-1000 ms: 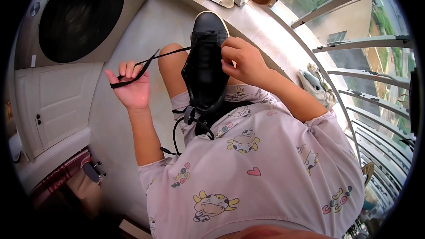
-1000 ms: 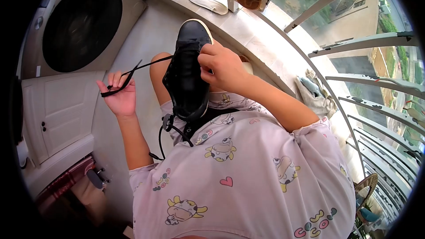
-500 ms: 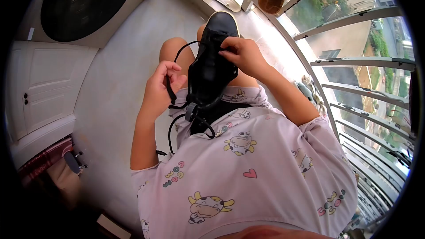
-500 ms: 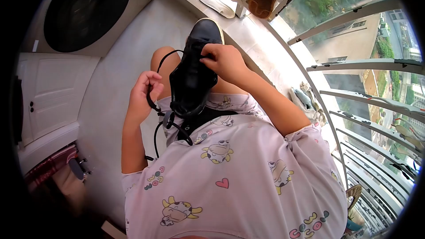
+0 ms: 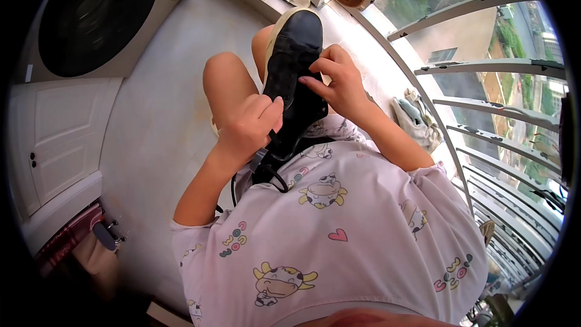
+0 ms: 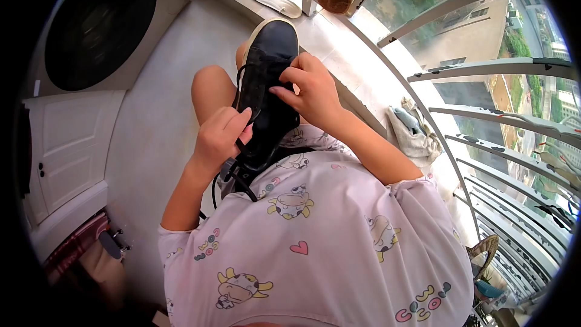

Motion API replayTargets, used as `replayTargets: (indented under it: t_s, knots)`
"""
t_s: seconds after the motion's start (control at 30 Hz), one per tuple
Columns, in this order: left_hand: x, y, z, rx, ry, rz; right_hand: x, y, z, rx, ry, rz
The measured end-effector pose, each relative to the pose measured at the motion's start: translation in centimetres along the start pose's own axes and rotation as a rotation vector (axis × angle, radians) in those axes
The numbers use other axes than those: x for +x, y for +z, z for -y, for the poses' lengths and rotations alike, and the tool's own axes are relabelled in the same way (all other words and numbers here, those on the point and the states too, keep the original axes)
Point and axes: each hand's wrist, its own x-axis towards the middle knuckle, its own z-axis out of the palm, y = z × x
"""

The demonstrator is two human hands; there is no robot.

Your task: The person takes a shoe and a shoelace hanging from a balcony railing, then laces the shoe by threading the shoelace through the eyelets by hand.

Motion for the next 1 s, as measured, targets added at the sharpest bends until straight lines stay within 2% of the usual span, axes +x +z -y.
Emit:
replayTargets:
  t_s: [0.1, 0.2, 0.3, 0.5, 0.63, 0.73, 0.77, 0.87, 1.0]
  knots:
    - [0.5, -0.6, -0.4, -0.186, 0.084, -0.045, 0.3, -0.1, -1.0, 0.148, 0.121, 0.036]
    - [1.2, -3.3, -3.0, -0.532, 0.172, 0.204, 0.9, 0.0, -1.2, 0.32, 0.291, 0.069]
    - [1.9, -4.1, -3.9, -0.604, 0.143, 0.555, 1.6, 0.4, -1.1, 0.499, 0.396, 0.131]
    - [0.9, -3.4, -3.1, -0.639, 0.02, 0.79, 1.7, 1.7, -2.0, 0.809, 0.471, 0.193]
    - [0.8, -3.1, -3.1, -0.662, -0.038, 0.807, 1.7, 1.6, -2.6, 0.948, 0.497, 0.217]
    - [0.5, -2.7, -2.9, -0.619, -0.033, 0.804, 2.0, 0.5, -2.3, 1.058, 0.605, 0.244]
    - [0.6, -2.7, -2.8, -0.595, -0.023, 0.808, 1.9, 0.4, -2.6, 1.064, 0.601, 0.192]
    - [0.4, -2.6, -2.7, -0.617, -0.015, 0.746, 1.7, -0.4, -2.9, 1.007, 0.638, 0.091]
    - [0.5, -2.6, -2.5, -0.645, -0.013, 0.728, 0.7, 0.4, -2.8, 0.871, 0.522, 0.106]
